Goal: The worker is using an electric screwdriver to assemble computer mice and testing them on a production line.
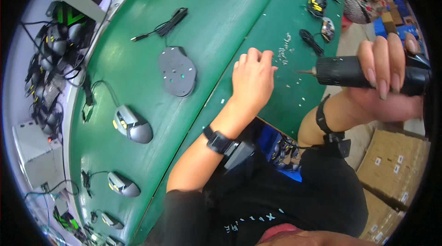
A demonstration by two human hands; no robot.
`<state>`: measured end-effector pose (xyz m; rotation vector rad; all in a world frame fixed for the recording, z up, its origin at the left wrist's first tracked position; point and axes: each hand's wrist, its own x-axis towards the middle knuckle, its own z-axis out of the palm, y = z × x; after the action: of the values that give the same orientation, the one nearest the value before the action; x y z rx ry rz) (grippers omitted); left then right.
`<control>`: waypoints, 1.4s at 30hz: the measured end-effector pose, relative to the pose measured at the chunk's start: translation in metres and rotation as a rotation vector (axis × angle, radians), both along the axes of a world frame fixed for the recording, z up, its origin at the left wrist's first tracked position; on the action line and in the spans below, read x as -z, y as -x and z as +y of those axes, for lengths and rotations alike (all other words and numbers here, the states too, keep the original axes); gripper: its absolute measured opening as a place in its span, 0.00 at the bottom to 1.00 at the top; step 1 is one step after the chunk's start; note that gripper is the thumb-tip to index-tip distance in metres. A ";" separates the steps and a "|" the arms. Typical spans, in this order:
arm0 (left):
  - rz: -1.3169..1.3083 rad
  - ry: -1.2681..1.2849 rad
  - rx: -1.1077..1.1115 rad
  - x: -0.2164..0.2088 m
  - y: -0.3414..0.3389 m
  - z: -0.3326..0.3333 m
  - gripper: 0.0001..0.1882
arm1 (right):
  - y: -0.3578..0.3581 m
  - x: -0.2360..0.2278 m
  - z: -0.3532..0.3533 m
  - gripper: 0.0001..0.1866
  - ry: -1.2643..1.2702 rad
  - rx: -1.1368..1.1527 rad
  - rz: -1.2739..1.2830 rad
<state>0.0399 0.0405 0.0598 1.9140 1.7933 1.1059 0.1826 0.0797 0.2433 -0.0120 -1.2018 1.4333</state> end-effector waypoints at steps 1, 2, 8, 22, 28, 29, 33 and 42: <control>0.060 -0.007 -0.008 0.006 -0.001 0.002 0.11 | 0.001 0.000 -0.002 0.30 0.029 0.038 0.031; 0.122 -0.013 -0.018 0.011 -0.004 0.006 0.09 | 0.000 -0.003 -0.003 0.27 0.044 0.060 0.027; 0.200 -0.013 -0.055 0.016 -0.017 0.004 0.07 | -0.034 0.005 0.037 0.43 -0.196 -0.347 -0.034; 0.262 -0.009 0.074 0.006 -0.015 -0.001 0.08 | -0.012 -0.016 -0.004 0.32 0.006 0.033 -0.026; -0.125 -0.047 0.094 -0.003 -0.008 -0.001 0.08 | -0.022 -0.017 -0.009 0.33 0.016 0.038 0.032; -0.120 -0.049 0.093 -0.006 -0.005 -0.002 0.08 | -0.022 -0.018 -0.006 0.33 0.000 -0.008 0.028; -0.176 -0.048 0.107 -0.015 0.001 -0.007 0.10 | -0.020 -0.018 -0.009 0.32 0.011 -0.060 0.001; -0.402 -0.277 0.025 -0.057 0.022 -0.052 0.15 | 0.002 -0.014 -0.015 0.34 -0.030 -0.121 -0.021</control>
<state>0.0177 -0.0116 0.1173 1.6861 1.4535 1.6633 0.1804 0.0645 0.2570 0.0678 -1.2589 1.5233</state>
